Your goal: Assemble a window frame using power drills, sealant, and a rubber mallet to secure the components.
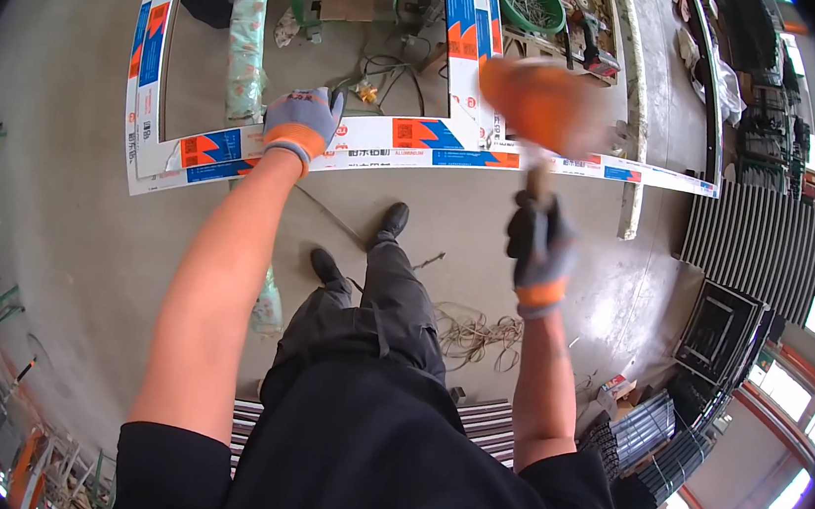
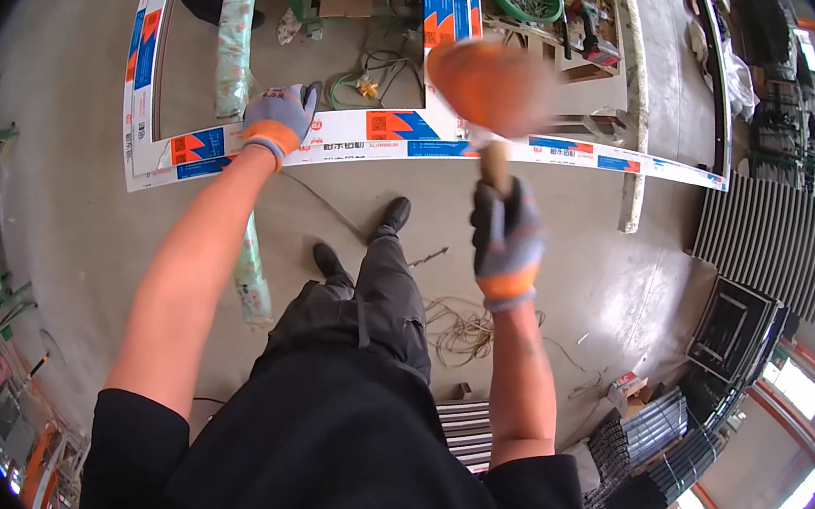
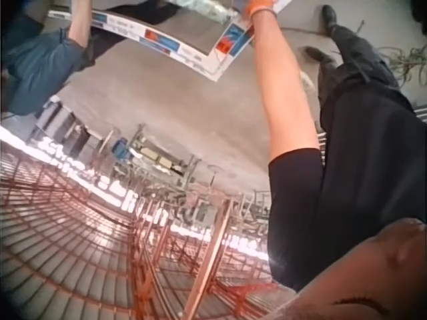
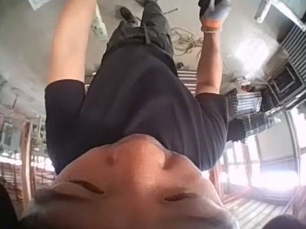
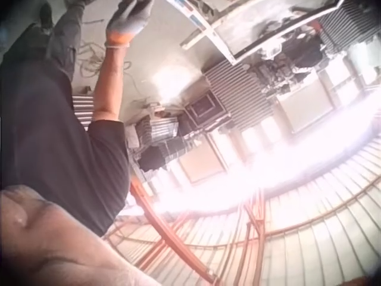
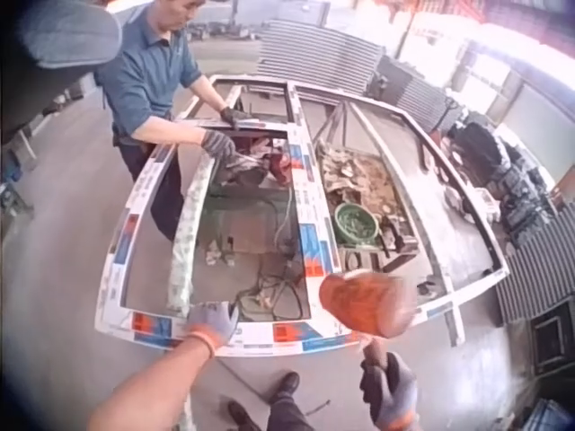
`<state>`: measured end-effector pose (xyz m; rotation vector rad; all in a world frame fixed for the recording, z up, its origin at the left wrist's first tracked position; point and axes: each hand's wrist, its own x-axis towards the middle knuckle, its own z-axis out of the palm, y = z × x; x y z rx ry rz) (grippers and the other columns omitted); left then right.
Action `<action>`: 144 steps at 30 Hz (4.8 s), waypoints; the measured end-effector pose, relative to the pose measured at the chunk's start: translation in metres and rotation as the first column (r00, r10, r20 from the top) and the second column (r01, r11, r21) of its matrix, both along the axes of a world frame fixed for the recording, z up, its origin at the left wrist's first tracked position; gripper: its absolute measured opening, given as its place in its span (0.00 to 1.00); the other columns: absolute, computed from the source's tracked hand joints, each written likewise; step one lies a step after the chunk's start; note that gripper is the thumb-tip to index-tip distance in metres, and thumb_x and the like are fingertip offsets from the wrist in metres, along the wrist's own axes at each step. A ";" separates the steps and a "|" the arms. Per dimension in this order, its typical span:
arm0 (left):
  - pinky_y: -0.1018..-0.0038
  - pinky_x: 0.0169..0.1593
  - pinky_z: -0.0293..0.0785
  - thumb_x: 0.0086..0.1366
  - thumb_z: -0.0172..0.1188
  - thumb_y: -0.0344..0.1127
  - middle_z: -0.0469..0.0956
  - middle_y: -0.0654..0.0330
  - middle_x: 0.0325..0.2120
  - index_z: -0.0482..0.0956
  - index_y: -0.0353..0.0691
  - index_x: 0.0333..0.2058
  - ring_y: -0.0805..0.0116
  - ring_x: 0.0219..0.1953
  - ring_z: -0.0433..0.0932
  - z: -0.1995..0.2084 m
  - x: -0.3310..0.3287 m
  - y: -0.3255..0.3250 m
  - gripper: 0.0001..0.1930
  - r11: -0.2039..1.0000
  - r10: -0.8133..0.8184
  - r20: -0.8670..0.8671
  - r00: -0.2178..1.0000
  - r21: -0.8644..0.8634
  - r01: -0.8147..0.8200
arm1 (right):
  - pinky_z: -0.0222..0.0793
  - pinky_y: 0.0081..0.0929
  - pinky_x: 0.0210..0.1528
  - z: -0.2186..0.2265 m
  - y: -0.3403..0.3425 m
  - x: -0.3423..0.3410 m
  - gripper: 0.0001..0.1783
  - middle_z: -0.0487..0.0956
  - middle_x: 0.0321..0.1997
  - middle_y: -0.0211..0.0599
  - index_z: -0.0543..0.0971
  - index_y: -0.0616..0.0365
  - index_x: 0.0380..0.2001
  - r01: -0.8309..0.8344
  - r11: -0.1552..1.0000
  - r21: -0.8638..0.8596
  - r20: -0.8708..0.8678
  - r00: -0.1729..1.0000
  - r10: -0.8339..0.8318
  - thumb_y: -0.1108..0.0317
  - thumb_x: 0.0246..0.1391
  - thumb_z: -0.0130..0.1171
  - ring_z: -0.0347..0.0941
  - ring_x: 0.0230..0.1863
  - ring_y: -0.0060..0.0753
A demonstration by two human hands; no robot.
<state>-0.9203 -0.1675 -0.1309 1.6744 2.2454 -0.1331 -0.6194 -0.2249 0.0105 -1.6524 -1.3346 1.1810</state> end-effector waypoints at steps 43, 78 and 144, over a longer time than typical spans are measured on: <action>0.61 0.39 0.77 0.60 0.54 0.41 0.83 0.56 0.30 0.83 0.45 0.28 0.55 0.34 0.82 -0.049 0.017 0.012 0.11 0.867 -0.002 0.462 0.887 0.442 -0.229 | 0.72 0.44 0.33 -0.055 0.189 -0.270 0.21 0.81 0.29 0.49 0.73 0.60 0.47 -0.922 -0.277 -0.270 0.724 -0.384 0.573 0.57 0.56 0.57 0.78 0.32 0.57; 0.60 0.47 0.76 0.68 0.47 0.49 0.80 0.48 0.46 0.80 0.44 0.40 0.58 0.44 0.82 -0.060 -0.004 -0.024 0.18 0.946 -0.121 0.143 0.982 0.316 0.070 | 0.73 0.49 0.40 -0.087 0.164 -0.332 0.27 0.81 0.31 0.56 0.76 0.59 0.34 -0.991 0.111 -0.079 0.601 0.041 0.798 0.43 0.61 0.49 0.78 0.36 0.60; 0.58 0.39 0.72 0.52 0.61 0.49 0.81 0.57 0.28 0.80 0.44 0.31 0.56 0.32 0.79 -0.015 -0.010 -0.004 0.15 0.990 0.108 0.119 0.987 0.077 -0.118 | 0.73 0.46 0.49 -0.110 0.669 -0.495 0.29 0.80 0.40 0.61 0.82 0.64 0.39 -0.654 0.732 0.192 0.544 0.692 0.475 0.45 0.60 0.51 0.77 0.45 0.60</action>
